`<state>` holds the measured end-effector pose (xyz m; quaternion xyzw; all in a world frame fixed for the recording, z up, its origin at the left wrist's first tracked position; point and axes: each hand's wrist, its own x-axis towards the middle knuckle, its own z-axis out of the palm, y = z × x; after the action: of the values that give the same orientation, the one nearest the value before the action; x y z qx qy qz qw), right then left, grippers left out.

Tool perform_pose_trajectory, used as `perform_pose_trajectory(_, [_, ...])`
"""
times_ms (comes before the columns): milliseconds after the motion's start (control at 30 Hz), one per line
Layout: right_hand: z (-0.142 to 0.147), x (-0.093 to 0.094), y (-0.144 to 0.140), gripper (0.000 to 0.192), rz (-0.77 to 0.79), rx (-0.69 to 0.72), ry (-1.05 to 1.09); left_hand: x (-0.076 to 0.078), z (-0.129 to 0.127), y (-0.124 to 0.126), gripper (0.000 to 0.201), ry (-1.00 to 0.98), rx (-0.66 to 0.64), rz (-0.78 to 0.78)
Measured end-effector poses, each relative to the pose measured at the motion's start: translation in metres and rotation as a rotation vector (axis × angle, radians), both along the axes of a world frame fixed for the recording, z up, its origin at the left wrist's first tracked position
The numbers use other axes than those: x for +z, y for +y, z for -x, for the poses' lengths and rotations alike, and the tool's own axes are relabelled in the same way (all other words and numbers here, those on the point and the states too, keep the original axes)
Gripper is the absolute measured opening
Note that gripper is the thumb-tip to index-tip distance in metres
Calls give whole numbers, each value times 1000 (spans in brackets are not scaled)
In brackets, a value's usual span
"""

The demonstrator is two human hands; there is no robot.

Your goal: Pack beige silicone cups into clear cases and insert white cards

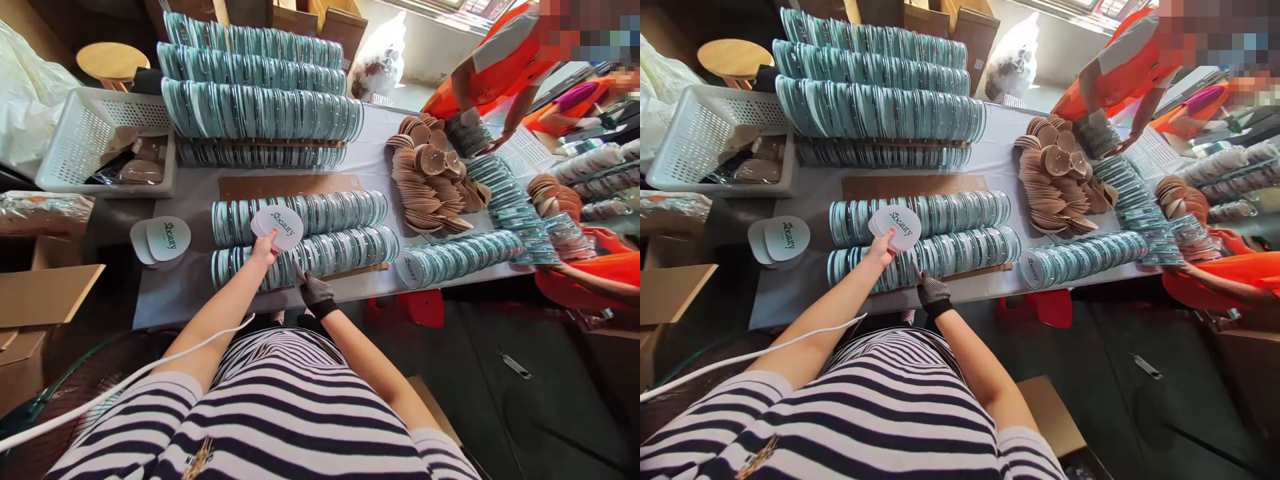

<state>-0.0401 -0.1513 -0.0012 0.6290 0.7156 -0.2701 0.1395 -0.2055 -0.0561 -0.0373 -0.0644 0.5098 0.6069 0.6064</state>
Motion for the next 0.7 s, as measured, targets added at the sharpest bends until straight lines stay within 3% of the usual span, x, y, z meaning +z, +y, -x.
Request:
perform_pose_trajectory(100, [7, -10, 11, 35, -24, -14, 0, -1, 1, 0, 35, 0, 12, -10])
perform_pose_trajectory(267, [-9, -17, -4, 26, -44, -43, 56, 0, -1, 0, 35, -14, 25, -18])
perform_pose_trajectory(467, [0, -37, 7, 28, -119, 35, 88, -1, -4, -1, 30, -3, 39, -40])
perform_pose_trajectory(633, [9, -48, 18, 19, -57, 58, 233, -4, -6, -4, 24, 25, 56, -49])
perform_pose_trajectory(700, [7, -48, 20, 24, 5, 57, 325, -5, -7, -4, 22, 46, 72, -52])
